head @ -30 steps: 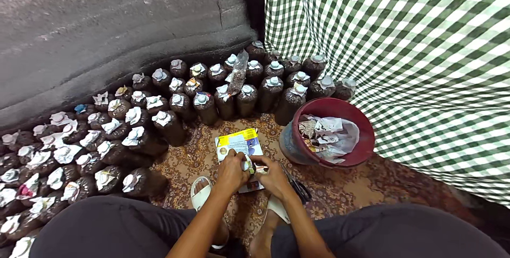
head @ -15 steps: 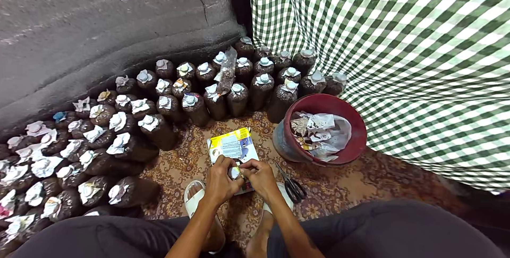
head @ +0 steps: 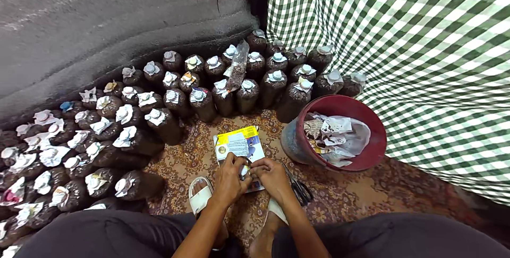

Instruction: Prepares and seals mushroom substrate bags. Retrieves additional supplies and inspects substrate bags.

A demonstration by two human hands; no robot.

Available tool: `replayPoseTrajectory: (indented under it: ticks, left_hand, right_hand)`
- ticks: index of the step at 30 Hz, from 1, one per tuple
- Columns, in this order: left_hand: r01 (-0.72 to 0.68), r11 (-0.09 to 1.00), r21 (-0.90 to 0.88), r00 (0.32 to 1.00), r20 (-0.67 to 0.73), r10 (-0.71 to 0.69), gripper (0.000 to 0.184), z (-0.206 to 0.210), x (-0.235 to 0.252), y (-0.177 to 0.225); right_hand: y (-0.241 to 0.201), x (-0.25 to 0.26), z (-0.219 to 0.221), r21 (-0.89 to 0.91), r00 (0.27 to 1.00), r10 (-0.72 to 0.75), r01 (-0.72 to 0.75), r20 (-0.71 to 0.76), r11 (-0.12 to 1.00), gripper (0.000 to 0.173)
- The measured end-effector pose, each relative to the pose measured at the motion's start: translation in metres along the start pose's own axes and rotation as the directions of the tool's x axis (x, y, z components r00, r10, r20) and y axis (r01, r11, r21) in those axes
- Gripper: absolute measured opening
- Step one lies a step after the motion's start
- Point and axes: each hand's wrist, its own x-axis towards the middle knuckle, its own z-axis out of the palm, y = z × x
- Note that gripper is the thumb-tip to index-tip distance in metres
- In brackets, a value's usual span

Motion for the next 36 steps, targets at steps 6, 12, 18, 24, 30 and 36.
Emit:
replayPoseTrajectory:
  ticks: [6,12,18,24,30,36]
  left_hand:
    - [0.064,0.981,-0.183,0.998,0.016,-0.063,0.030,-0.001,-0.001,-0.007]
    - [0.079,0.968,-0.237,0.992,0.116,-0.052,0.031,-0.010,0.004,-0.011]
    - [0.167,0.977,-0.132,0.962,0.238,-0.132,0.057,-0.037,0.011,-0.003]
    - [0.199,0.979,-0.037,0.969,0.154,-0.191,0.079,-0.050,0.002,-0.001]
    - [0.208,0.978,-0.006,0.946,0.254,-0.200,0.115,-0.007,-0.003,0.004]
    - [0.352,0.926,-0.138,0.915,0.260,-0.309,0.100,-0.074,0.041,-0.013]
  right_hand:
    - [-0.003,-0.021,0.010,-0.458,0.983,-0.168,0.186,0.081,0.869,0.036]
    - [-0.017,-0.036,0.022,-0.830,0.978,-0.145,0.203,0.149,0.519,0.055]
    - [-0.018,-0.035,0.019,-0.698,0.981,-0.067,0.178,0.183,0.694,0.069]
    - [-0.025,-0.034,-0.015,-0.531,0.993,-0.092,0.119,0.078,0.839,0.053]
    - [-0.024,-0.029,-0.028,-0.480,0.988,-0.154,0.123,-0.024,0.869,0.053]
    - [-0.024,-0.025,-0.042,-0.395,0.965,-0.253,0.208,-0.067,0.895,0.056]
